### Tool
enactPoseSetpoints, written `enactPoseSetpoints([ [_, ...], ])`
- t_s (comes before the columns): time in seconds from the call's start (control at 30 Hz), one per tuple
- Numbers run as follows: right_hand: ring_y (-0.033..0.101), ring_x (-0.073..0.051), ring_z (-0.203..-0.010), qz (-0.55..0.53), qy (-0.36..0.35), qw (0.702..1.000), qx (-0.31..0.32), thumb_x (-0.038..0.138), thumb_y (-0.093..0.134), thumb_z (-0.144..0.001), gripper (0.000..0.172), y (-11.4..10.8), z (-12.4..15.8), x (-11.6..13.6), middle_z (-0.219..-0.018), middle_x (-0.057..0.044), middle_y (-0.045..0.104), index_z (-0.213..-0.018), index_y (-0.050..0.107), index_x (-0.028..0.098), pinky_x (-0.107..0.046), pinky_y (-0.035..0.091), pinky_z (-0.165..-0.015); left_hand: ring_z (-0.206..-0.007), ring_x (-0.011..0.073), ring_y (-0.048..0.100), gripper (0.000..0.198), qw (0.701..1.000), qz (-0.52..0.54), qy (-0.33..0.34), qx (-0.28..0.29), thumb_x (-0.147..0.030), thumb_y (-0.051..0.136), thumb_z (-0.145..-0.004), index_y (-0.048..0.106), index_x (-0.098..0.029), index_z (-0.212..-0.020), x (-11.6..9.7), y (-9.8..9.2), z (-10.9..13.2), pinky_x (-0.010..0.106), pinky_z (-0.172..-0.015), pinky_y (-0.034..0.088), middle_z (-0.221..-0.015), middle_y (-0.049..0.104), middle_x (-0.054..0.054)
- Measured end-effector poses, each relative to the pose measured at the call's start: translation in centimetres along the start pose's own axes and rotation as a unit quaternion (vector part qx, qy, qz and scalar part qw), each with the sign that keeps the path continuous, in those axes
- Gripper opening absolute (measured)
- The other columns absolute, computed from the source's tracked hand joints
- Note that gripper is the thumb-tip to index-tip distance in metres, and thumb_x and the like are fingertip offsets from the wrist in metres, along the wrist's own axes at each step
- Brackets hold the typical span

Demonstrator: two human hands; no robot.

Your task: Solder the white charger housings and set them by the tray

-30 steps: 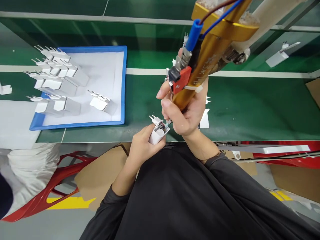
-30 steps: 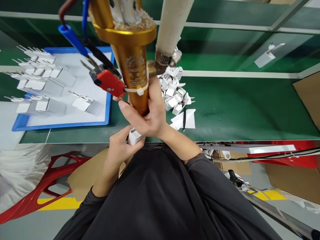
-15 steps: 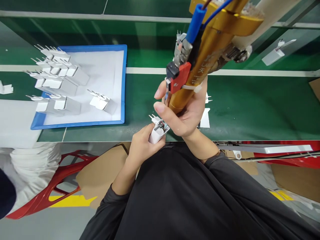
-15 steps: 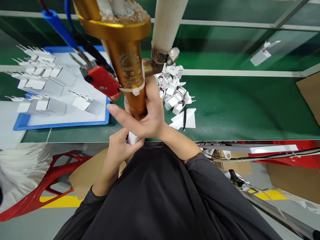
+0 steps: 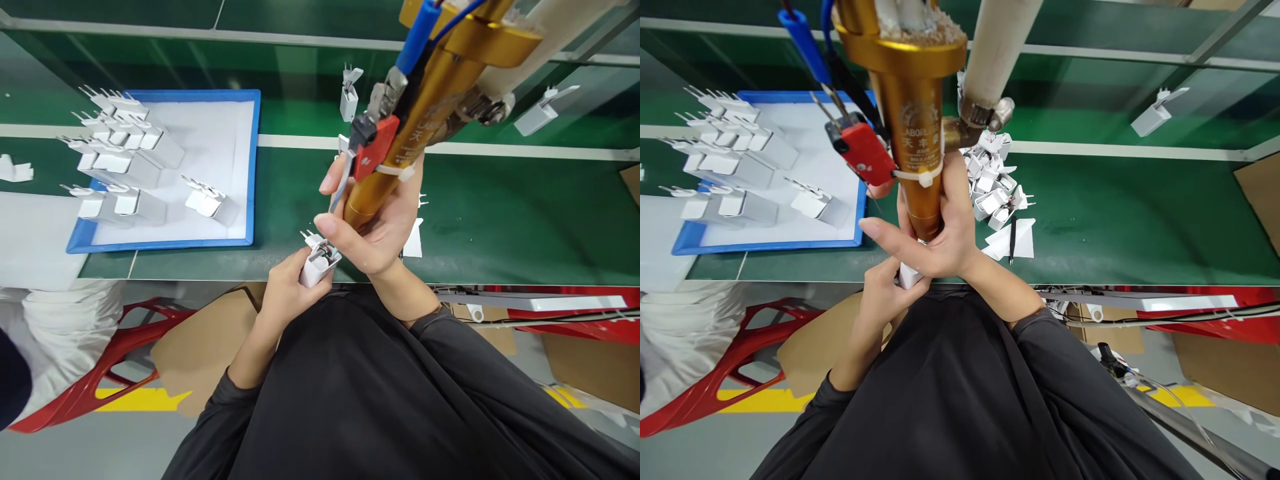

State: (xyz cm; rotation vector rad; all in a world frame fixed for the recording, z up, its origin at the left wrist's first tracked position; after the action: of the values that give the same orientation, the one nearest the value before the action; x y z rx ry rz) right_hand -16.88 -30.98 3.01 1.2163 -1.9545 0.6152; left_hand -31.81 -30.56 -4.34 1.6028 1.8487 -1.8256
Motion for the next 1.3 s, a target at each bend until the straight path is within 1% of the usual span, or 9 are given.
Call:
enactPoseSetpoints([
  [0.13,0.043,-0.006,-0.048,-0.051,-0.042,0.998,-0.017,0.038,0.068,-0.078,0.043,0.3,0.0,0.4,-0.093,0.005,0.054,-0.1,0.032,0.032,-0.025,0.041,-0.046,-0.064,0.0141,0.063,0.024,0.999,0.021,-0.034,-0.003,-0.031,0.067,-0.074,0.064,-0.019,-0.095,0.7,1.2,0.1,0.023,-0.06,0.047,-0.076,0.069,0.001],
  [0.27,0.047,-0.008,-0.052,-0.011,-0.048,0.998,-0.047,0.043,0.066,-0.08,0.042,1.0,-0.2,0.6,-0.09,0.003,0.053,-0.099,0.031,0.03,-0.027,0.046,-0.048,-0.06,0.0153,0.062,0.02,0.996,0.06,-0.061,-0.009,-0.032,0.067,-0.073,0.062,-0.019,-0.087,0.7,2.9,0.0,0.024,-0.056,0.046,-0.07,0.067,0.001],
  [0.43,0.045,-0.008,-0.049,-0.028,-0.074,0.995,-0.057,0.04,0.062,-0.082,0.038,1.7,-0.4,0.4,-0.083,0.004,0.053,-0.101,0.031,0.029,-0.028,0.049,-0.046,-0.066,0.0175,0.066,0.026,0.991,0.109,-0.062,-0.049,-0.035,0.068,-0.071,0.059,-0.018,-0.089,-0.1,4.2,-0.3,0.026,-0.061,0.051,-0.076,0.07,0.002],
  [0.57,0.045,-0.011,-0.047,-0.02,-0.06,0.996,-0.055,0.052,0.056,-0.084,0.039,1.9,-0.3,-0.3,-0.072,0.005,0.05,-0.098,0.027,0.029,-0.033,0.052,-0.048,-0.065,0.0159,0.065,0.026,0.988,0.118,-0.072,-0.074,-0.037,0.068,-0.072,0.058,-0.019,-0.087,-0.2,4.9,-0.2,0.025,-0.06,0.051,-0.075,0.069,0.002],
  [0.67,0.05,-0.013,-0.051,0.015,-0.025,0.998,-0.059,0.062,0.051,-0.084,0.043,1.9,0.1,-0.6,-0.074,0.004,0.053,-0.097,0.027,0.029,-0.036,0.055,-0.052,-0.063,0.015,0.064,0.026,0.987,0.12,-0.071,-0.084,-0.038,0.069,-0.072,0.057,-0.019,-0.086,-0.3,5.2,-0.1,0.025,-0.059,0.051,-0.073,0.067,0.001],
  [0.83,0.051,-0.012,-0.053,0.028,-0.006,0.998,-0.052,0.057,0.047,-0.089,0.036,1.6,0.6,-0.4,-0.088,0.0,0.059,-0.105,0.031,0.029,-0.033,0.055,-0.05,-0.064,0.0134,0.065,0.035,0.98,0.138,-0.064,-0.128,-0.036,0.072,-0.069,0.055,-0.02,-0.096,-0.8,5.1,-0.2,0.023,-0.061,0.052,-0.075,0.068,-0.001],
  [1.07,0.048,-0.012,-0.051,-0.037,-0.067,0.996,-0.051,0.044,0.06,-0.083,0.043,1.5,0.2,0.6,-0.086,0.003,0.06,-0.116,0.034,0.033,-0.034,0.059,-0.057,-0.073,0.0176,0.07,0.036,0.982,0.141,-0.082,-0.095,-0.037,0.071,-0.073,0.057,-0.018,-0.101,-1.0,5.3,-0.2,0.026,-0.066,0.054,-0.08,0.071,0.003],
  [1.17,0.044,-0.009,-0.047,-0.054,-0.056,0.996,-0.042,0.036,0.056,-0.086,0.033,1.4,0.4,0.5,-0.091,0.004,0.06,-0.113,0.037,0.034,-0.028,0.055,-0.048,-0.067,0.015,0.068,0.036,0.98,0.141,-0.07,-0.119,-0.036,0.073,-0.072,0.054,-0.019,-0.098,-1.1,5.4,-0.1,0.024,-0.062,0.053,-0.077,0.069,0.001],
  [1.3,0.042,-0.005,-0.046,-0.051,-0.073,0.995,-0.055,0.039,0.052,-0.09,0.023,1.4,0.3,0.1,-0.097,0.002,0.058,-0.104,0.038,0.028,-0.024,0.053,-0.045,-0.064,0.0124,0.066,0.04,0.979,0.14,-0.049,-0.143,-0.037,0.074,-0.07,0.052,-0.02,-0.099,-1.1,5.6,-0.1,0.021,-0.06,0.051,-0.076,0.069,-0.002],
])
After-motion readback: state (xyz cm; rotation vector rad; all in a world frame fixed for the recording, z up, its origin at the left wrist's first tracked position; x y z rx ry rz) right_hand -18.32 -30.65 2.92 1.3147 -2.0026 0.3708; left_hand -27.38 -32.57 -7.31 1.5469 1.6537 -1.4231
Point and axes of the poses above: each hand's wrist, its own z-axis away from the middle knuckle, its own y-axis out of the palm, x = y × z, the point moved 1 cm from there along -z, towards the middle knuckle
